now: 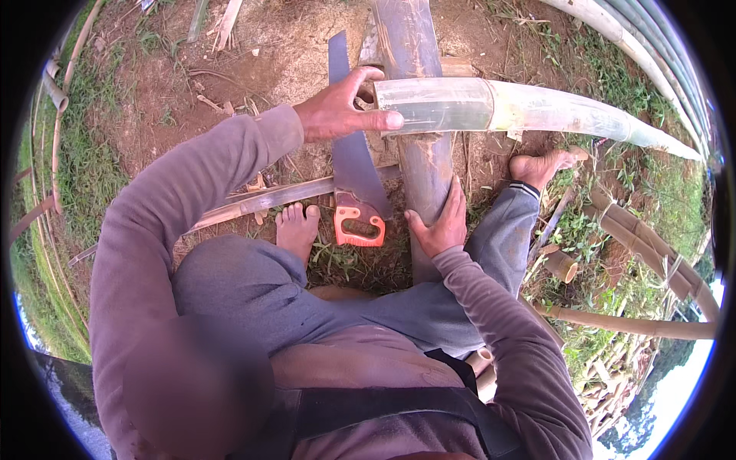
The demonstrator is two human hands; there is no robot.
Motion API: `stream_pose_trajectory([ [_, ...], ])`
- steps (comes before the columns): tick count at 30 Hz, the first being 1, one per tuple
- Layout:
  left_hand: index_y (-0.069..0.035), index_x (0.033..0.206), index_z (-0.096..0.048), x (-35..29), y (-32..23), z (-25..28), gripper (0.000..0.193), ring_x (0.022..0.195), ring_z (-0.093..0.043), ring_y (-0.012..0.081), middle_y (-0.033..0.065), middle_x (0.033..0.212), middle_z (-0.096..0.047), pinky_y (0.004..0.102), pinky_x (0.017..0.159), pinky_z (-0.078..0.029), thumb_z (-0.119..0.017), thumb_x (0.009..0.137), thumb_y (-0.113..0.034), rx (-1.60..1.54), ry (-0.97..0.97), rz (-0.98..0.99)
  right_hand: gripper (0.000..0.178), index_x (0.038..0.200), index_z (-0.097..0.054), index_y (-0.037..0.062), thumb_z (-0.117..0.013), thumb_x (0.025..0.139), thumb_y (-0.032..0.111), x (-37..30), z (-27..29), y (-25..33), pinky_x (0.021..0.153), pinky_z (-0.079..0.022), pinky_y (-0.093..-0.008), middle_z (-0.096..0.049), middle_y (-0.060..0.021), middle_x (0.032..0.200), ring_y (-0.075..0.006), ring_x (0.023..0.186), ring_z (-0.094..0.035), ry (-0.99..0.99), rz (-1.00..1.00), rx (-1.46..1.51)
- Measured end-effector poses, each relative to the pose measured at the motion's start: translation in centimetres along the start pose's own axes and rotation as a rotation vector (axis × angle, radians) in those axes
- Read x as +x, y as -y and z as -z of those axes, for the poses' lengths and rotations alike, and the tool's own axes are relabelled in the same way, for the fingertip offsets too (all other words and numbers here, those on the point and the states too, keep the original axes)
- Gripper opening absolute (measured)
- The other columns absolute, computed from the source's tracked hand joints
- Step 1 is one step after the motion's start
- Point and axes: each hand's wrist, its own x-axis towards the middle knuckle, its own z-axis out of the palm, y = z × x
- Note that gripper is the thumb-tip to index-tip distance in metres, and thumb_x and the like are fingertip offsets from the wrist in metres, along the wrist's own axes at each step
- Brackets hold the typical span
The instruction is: The person uses a hand saw to cut long bamboo poles into shorter sections. They position each pole on a wooden support, saw through it, and then move the cut piece aside before repeating the process with another pole.
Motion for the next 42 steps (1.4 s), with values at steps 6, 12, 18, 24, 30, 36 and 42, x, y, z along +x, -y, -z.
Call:
stream_pose_trajectory([
  [6, 0.000, 0.163, -0.019, 1.3, 0.0, -1.7, 0.121, 0.153, -0.039, 0.0350, 0.0248, 0.157, -0.042, 0.0492, 0.127, -0.032, -0.096, 0.081, -0.046, -0.281, 0.102, -0.014, 0.126, 0.164, -0.018, -0.0049, -0.094, 0.075, 0.042, -1.3, -0.4, -0.7, 0.119, -0.041, -0.0565, -0.039, -0.0357, 0.152, -0.0524, 0.140, -0.046, 0.017, -0.078, -0.069],
  [12, -0.007, 0.157, -0.030, 2.1, -0.5, -3.2, 0.108, 0.135, -0.057, 0.0293, 0.0179, 0.150, -0.052, 0.0417, 0.097, -0.059, -0.094, 0.082, -0.049, -0.600, 0.009, 0.231, 0.120, 0.163, -0.021, -0.0048, -0.091, 0.079, 0.046, 0.0, 1.0, 0.0, 0.120, -0.041, -0.0544, -0.040, -0.0354, 0.153, -0.0511, 0.141, -0.045, 0.060, -0.141, -0.035],
  [18, -0.012, 0.147, -0.045, 0.2, -2.6, -3.8, 0.081, 0.085, -0.072, 0.0176, 0.0090, 0.119, -0.070, 0.0292, 0.062, -0.053, -0.089, 0.087, -0.044, -0.568, -0.140, 0.071, 0.110, 0.168, -0.021, 0.0002, -0.074, 0.092, 0.059, 0.9, 1.1, -0.8, 0.118, -0.044, -0.0521, -0.045, -0.0318, 0.154, -0.0464, 0.141, -0.050, 0.068, -0.147, 0.076],
  [24, -0.009, 0.142, -0.048, -2.8, -3.6, -3.5, 0.076, 0.073, -0.071, 0.0154, 0.0072, 0.107, -0.072, 0.0255, 0.054, -0.048, -0.087, 0.088, -0.044, -0.524, -0.169, 0.044, 0.120, 0.169, -0.023, 0.0000, -0.073, 0.089, 0.075, 11.7, 15.1, -5.6, 0.122, -0.037, -0.0565, -0.040, -0.0273, 0.166, -0.0422, 0.151, -0.044, -0.521, -0.504, 1.563],
  [30, -0.009, 0.140, -0.048, -4.0, -4.0, -5.0, 0.074, 0.071, -0.071, 0.0167, 0.0086, 0.109, -0.071, 0.0269, 0.054, -0.049, -0.088, 0.088, -0.042, -0.544, -0.089, 0.038, 0.104, 0.162, -0.039, 0.0113, -0.085, 0.083, 0.062, 18.8, 22.5, -11.9, 0.121, -0.040, -0.0643, -0.054, -0.0176, 0.156, -0.0419, 0.142, -0.052, -0.729, -0.258, 2.011],
  [36, -0.006, 0.136, -0.050, -6.8, -2.4, -4.8, 0.073, 0.073, -0.071, 0.0192, 0.0091, 0.106, -0.069, 0.0299, 0.056, -0.052, -0.088, 0.085, -0.041, -0.587, -0.088, 0.008, 0.095, 0.157, -0.046, 0.0081, -0.082, 0.087, 0.060, 19.4, 20.4, -10.1, 0.119, -0.044, -0.0580, -0.060, -0.0171, 0.151, -0.0398, 0.135, -0.060, -0.763, -0.373, 1.887],
  [42, -0.003, 0.136, -0.055, -18.2, 3.8, 0.2, 0.069, 0.092, -0.072, 0.0211, 0.0127, 0.120, -0.068, 0.0374, 0.062, -0.061, -0.077, 0.090, -0.049, -0.601, -0.241, -0.053, 0.076, 0.143, -0.053, 0.0072, -0.084, 0.090, 0.052, 14.0, 16.6, 2.1, 0.106, -0.056, -0.0543, -0.068, -0.0140, 0.126, -0.0345, 0.116, -0.069, -0.754, -0.382, 1.851],
])
